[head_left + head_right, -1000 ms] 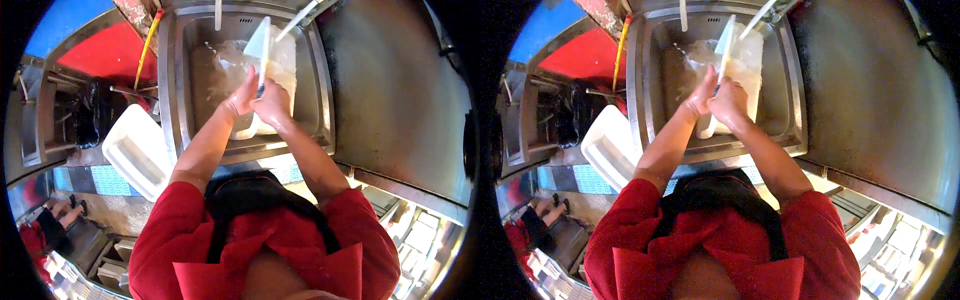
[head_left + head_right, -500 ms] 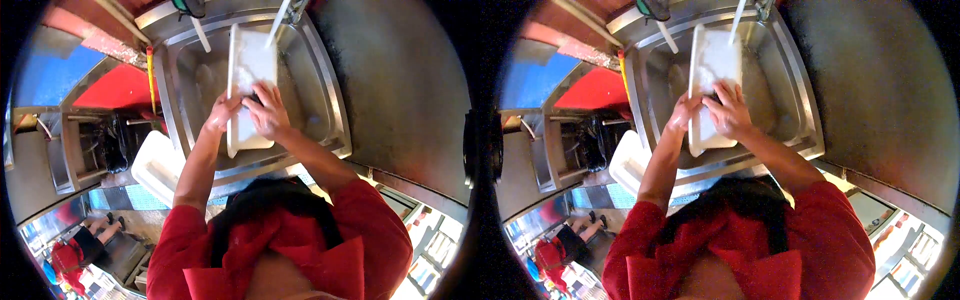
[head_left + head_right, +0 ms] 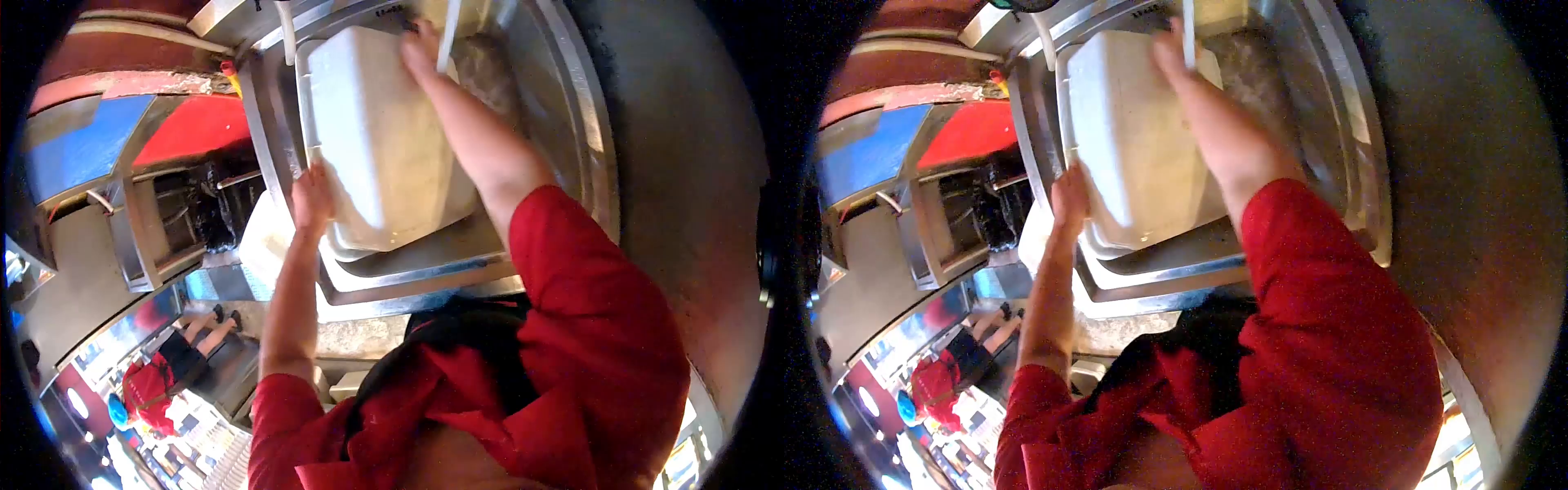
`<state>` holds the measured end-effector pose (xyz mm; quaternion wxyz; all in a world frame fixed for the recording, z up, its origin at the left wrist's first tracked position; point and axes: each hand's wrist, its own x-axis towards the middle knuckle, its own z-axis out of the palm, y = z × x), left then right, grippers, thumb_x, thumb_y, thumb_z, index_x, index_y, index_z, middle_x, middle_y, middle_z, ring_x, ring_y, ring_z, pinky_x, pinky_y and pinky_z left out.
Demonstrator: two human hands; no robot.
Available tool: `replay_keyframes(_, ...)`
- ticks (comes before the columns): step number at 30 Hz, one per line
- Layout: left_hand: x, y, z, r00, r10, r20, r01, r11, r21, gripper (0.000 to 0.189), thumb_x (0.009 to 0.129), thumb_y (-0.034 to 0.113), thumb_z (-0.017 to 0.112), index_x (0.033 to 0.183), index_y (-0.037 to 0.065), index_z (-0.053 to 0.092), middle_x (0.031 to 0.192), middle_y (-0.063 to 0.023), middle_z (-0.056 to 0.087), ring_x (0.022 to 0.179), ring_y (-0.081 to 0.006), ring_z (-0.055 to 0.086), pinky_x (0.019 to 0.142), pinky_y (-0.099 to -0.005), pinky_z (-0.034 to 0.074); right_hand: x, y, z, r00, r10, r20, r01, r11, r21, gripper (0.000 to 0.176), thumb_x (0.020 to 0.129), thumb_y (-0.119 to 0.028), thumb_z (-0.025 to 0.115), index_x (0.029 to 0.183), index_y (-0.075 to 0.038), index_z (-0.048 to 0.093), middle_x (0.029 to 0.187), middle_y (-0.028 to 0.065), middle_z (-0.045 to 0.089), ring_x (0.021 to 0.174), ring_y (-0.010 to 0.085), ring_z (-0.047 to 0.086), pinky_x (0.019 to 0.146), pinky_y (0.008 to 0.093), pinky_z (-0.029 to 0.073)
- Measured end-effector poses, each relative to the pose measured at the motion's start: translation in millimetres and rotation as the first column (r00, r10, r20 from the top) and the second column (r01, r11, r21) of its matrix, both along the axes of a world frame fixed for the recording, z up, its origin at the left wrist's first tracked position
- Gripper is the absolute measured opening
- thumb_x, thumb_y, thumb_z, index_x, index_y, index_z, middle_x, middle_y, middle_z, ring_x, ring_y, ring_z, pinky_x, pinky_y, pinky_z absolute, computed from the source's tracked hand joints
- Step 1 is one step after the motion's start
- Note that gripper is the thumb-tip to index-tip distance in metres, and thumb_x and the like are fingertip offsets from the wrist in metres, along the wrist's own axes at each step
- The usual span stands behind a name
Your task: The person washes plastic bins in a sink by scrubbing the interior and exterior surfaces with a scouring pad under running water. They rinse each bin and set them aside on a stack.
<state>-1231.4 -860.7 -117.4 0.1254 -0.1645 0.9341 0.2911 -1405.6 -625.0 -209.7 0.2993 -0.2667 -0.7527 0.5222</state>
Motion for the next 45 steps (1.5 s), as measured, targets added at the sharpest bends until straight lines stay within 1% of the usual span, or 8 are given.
replay_keyframes(3,4,33,30,0.978,0.182,0.097,-0.184,0.983,0.005,0.049,0.089,0.037,0.034,0.083,-0.005,0.058,0.072,-0.0225,0.059,0.063,-0.0321,0.059,0.058,-0.0388,0.045,78,40,-74,0.973,0.072,0.221,-0.081,0.996,0.033,0.017,0.079,-0.025,0.046,0.083,-0.012,0.055,0.067,0.0071,0.055,0.065,0.0234,0.052,0.057,0.0358,0.039)
replay_keyframes(5,10,18,1,0.984,0.176,0.004,-0.176,0.984,0.032,0.049,0.089,0.038,0.034,0.083,-0.005,0.058,0.073,-0.0227,0.059,0.061,-0.0308,0.059,0.055,-0.0381,0.046,138,53,-123,0.871,0.34,0.354,-0.141,0.864,-0.483,0.026,0.078,-0.017,0.05,0.101,-0.007,0.049,0.087,0.0122,0.058,0.072,0.0261,0.058,0.066,0.0377,0.045)
replay_keyframes(8,15,23,0,0.981,0.188,-0.057,-0.182,0.979,0.09,0.05,0.088,0.038,0.035,0.084,-0.006,0.057,0.074,-0.0229,0.059,0.059,-0.0298,0.059,0.052,-0.0373,0.046,226,34,-29,0.751,0.135,0.646,-0.13,0.99,-0.055,0.022,0.076,-0.013,0.05,0.096,-0.003,0.052,0.082,0.0148,0.056,0.077,0.0274,0.054,0.067,0.0391,0.043)
replay_keyframes(13,16,56,28,0.966,0.233,0.114,-0.249,0.955,0.161,0.049,0.089,0.039,0.034,0.086,-0.006,0.055,0.077,-0.023,0.059,0.065,-0.0335,0.059,0.062,-0.0391,0.048,279,-27,57,0.931,0.353,0.097,-0.36,0.93,0.068,0.043,0.077,-0.011,0.049,0.116,0.004,0.04,0.108,0.0205,0.045,0.104,0.0352,0.042,0.085,0.0408,0.036)
replay_keyframes(22,20,79,37,0.971,0.198,0.132,-0.222,0.955,0.196,0.048,0.089,0.036,0.034,0.082,-0.007,0.054,0.078,-0.0252,0.058,0.073,-0.0367,0.057,0.067,-0.0414,0.045,79,17,65,0.806,0.507,0.307,-0.442,0.859,-0.258,0.042,0.082,-0.035,0.05,0.117,-0.011,0.046,0.109,0.0169,0.051,0.093,0.0319,0.053,0.079,0.0381,0.042)
replay_keyframes(25,44,48,-49,0.944,0.294,-0.151,-0.254,0.937,0.24,0.048,0.089,0.036,0.035,0.085,-0.009,0.054,0.077,-0.0237,0.058,0.071,-0.0347,0.056,0.066,-0.0394,0.043,102,40,-14,0.868,0.301,0.395,-0.242,0.951,-0.193,0.035,0.081,-0.034,0.049,0.108,-0.01,0.05,0.101,0.0143,0.054,0.087,0.0295,0.054,0.074,0.0363,0.043)
replay_keyframes(34,37,93,3,0.862,0.467,0.195,-0.506,0.777,0.373,0.05,0.088,0.041,0.035,0.085,-0.005,0.054,0.076,-0.0194,0.059,0.06,-0.0302,0.059,0.047,-0.037,0.047,243,53,-27,0.643,-0.082,0.761,0.373,0.902,-0.218,0.016,0.078,-0.022,0.052,0.089,-0.012,0.055,0.094,0.0092,0.056,0.082,0.0264,0.053,0.073,0.0345,0.041)
replay_keyframes(45,42,125,71,0.989,0.106,-0.108,0.008,0.673,0.739,0.022,0.084,0.023,0.049,0.08,0.001,0.045,0.057,-0.0099,0.051,0.042,-0.0165,0.052,0.033,-0.0295,0.039,261,13,184,0.899,0.304,0.314,-0.346,0.934,0.086,0.043,0.078,-0.027,0.055,0.115,-0.009,0.043,0.11,0.0235,0.041,0.098,0.039,0.044,0.082,0.0399,0.039)
